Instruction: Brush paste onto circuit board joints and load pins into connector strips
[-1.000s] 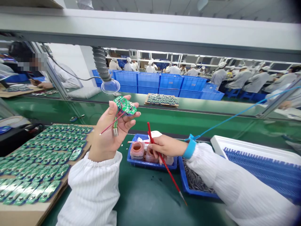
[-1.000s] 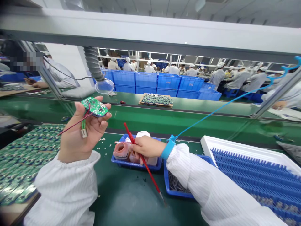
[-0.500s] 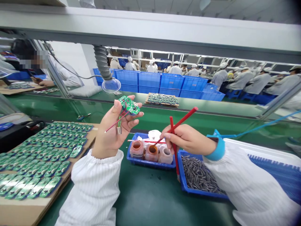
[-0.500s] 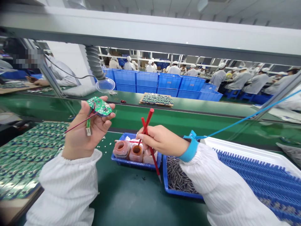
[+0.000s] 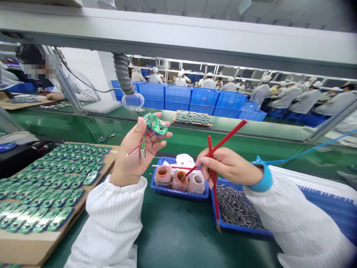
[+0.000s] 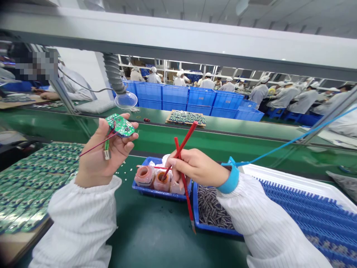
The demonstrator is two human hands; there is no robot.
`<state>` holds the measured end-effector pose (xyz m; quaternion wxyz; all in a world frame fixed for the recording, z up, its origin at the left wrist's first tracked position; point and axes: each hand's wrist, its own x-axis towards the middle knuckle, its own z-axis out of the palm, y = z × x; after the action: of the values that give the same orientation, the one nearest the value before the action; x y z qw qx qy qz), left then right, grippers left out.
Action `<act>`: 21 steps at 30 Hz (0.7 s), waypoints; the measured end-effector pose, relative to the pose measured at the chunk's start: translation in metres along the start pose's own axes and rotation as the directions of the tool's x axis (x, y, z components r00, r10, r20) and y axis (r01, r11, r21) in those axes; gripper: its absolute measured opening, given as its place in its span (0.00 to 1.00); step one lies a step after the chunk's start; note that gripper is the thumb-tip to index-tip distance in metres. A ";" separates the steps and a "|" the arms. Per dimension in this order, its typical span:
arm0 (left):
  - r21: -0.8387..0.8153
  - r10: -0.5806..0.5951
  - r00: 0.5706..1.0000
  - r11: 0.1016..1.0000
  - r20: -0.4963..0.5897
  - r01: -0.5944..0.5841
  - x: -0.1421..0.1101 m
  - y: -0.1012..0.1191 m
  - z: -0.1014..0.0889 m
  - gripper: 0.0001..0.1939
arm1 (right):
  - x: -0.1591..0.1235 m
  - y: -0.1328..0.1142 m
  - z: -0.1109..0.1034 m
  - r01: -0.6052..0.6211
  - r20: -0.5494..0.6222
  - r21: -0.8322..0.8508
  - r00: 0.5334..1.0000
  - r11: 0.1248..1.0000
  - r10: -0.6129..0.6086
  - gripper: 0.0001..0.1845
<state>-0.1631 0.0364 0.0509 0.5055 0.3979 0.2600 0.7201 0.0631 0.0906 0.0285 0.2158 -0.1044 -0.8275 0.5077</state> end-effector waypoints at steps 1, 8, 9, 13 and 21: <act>0.004 -0.001 1.000 1.000 0.000 0.001 0.000 0.000 0.000 0.15 | -0.001 0.000 -0.001 -0.004 0.001 0.007 1.000 1.000 0.004 0.30; 0.015 -0.040 0.999 0.999 -0.028 0.040 0.001 -0.001 -0.001 0.16 | -0.004 0.001 -0.003 -0.025 -0.029 0.044 0.999 0.999 0.027 0.29; 0.006 -0.046 0.999 0.999 -0.024 0.046 0.001 -0.001 -0.001 0.16 | -0.005 0.002 -0.003 -0.026 -0.026 0.043 0.999 0.999 0.027 0.29; -0.022 -0.063 0.998 0.998 0.000 0.063 0.002 -0.002 -0.001 0.16 | -0.008 0.003 -0.005 -0.023 -0.013 0.051 1.000 0.998 0.024 0.29; 0.041 -0.108 0.994 0.993 -0.001 0.108 0.003 -0.005 -0.001 0.18 | -0.011 0.004 -0.009 -0.029 -0.047 0.060 0.998 0.998 0.032 0.28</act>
<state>-0.1613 0.0413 0.0473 0.5357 0.3940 0.2953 0.6860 0.0767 0.0947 0.0258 0.2309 -0.1230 -0.8049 0.5326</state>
